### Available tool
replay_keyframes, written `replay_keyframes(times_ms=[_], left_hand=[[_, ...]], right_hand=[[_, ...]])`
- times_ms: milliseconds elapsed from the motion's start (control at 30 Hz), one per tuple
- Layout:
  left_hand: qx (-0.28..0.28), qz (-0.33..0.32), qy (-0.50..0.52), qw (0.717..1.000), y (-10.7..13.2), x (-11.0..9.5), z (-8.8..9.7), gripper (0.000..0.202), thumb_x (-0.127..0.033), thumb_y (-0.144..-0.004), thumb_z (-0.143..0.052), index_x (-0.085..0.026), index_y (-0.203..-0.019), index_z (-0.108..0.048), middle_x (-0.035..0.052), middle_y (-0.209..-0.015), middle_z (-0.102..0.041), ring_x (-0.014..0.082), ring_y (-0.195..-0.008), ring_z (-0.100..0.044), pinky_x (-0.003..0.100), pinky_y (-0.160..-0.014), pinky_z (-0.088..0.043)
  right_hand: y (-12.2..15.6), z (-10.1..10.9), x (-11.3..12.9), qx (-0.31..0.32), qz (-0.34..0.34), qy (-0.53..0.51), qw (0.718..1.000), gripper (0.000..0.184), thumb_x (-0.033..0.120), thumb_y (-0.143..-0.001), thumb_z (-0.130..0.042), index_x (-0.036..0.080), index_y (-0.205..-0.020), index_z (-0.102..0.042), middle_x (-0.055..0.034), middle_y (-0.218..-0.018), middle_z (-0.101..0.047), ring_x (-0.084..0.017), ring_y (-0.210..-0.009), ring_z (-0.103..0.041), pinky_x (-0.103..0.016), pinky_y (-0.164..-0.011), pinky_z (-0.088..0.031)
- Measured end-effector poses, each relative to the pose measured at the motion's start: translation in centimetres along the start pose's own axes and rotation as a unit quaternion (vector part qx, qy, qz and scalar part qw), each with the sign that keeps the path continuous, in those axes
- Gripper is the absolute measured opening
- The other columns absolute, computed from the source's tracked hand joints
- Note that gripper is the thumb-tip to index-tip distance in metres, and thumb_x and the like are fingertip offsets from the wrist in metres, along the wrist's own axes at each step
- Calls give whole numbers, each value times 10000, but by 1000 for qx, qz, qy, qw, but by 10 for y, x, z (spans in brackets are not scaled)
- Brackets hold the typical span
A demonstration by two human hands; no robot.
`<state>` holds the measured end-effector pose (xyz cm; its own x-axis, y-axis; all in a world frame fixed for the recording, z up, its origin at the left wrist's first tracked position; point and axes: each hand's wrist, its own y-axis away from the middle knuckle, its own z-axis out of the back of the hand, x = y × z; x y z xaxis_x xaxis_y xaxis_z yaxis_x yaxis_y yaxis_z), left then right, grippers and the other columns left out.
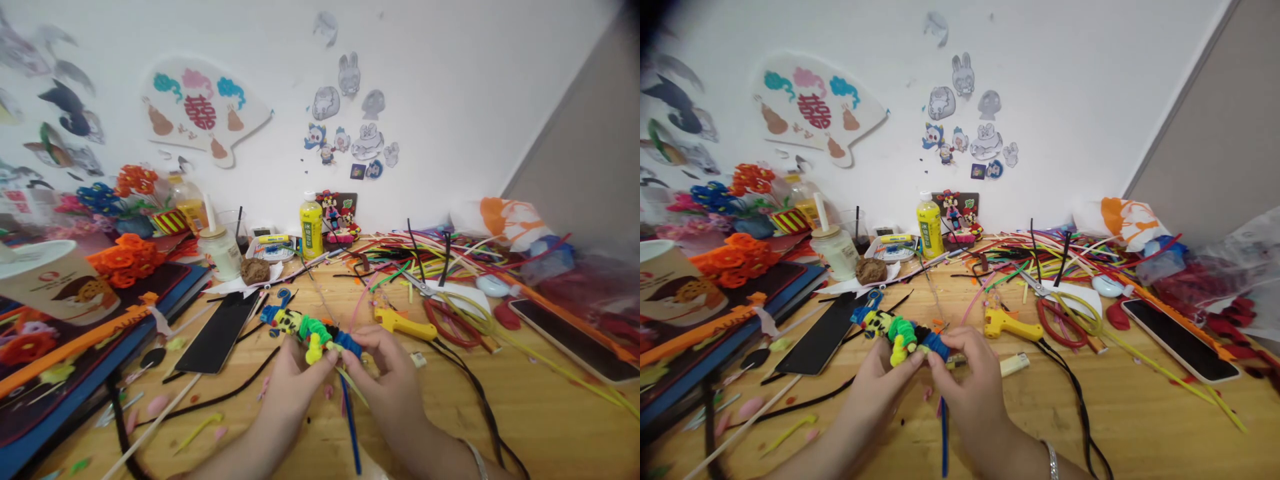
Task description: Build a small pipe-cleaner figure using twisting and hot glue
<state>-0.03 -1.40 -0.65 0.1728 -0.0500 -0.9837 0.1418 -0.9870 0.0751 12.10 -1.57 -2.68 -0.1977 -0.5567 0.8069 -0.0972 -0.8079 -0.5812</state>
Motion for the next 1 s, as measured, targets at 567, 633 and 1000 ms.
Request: replay_keyframes(times_ms=[567,633,1000], left_hand=[[-19,5,-25,999,1,-3,0,267,-258,-550,-684,-176,-681,-465,-45,-605,-573,119,-595,-556,220,-527,-456],[-24,4,-32,999,2,-5,0,274,-257,-530,-690,-182,-662,-463,-47,-587,-567,126,-583,-556,227,-523,-455],[-14,-17,-25,999,-1,-7,2,282,-237,-493,-728,-187,-641,-494,-39,-579,-582,146,-588,-566,243,-545,-463]], right_hand=[[1,0,-1,3,8,5,1000,131,122,-718,-595,214,-807,-569,-21,-796,-597,-166,-790,-579,-294,-686,-478],[1,0,-1,5,14,8,1000,138,115,-718,-596,218,-806,-566,-20,-796,-595,-165,-791,-578,-295,-688,-478],[3,0,-1,6,-15,-13,1000,111,140,-710,-615,213,-792,-601,-25,-796,-613,-164,-770,-591,-293,-685,-483]])
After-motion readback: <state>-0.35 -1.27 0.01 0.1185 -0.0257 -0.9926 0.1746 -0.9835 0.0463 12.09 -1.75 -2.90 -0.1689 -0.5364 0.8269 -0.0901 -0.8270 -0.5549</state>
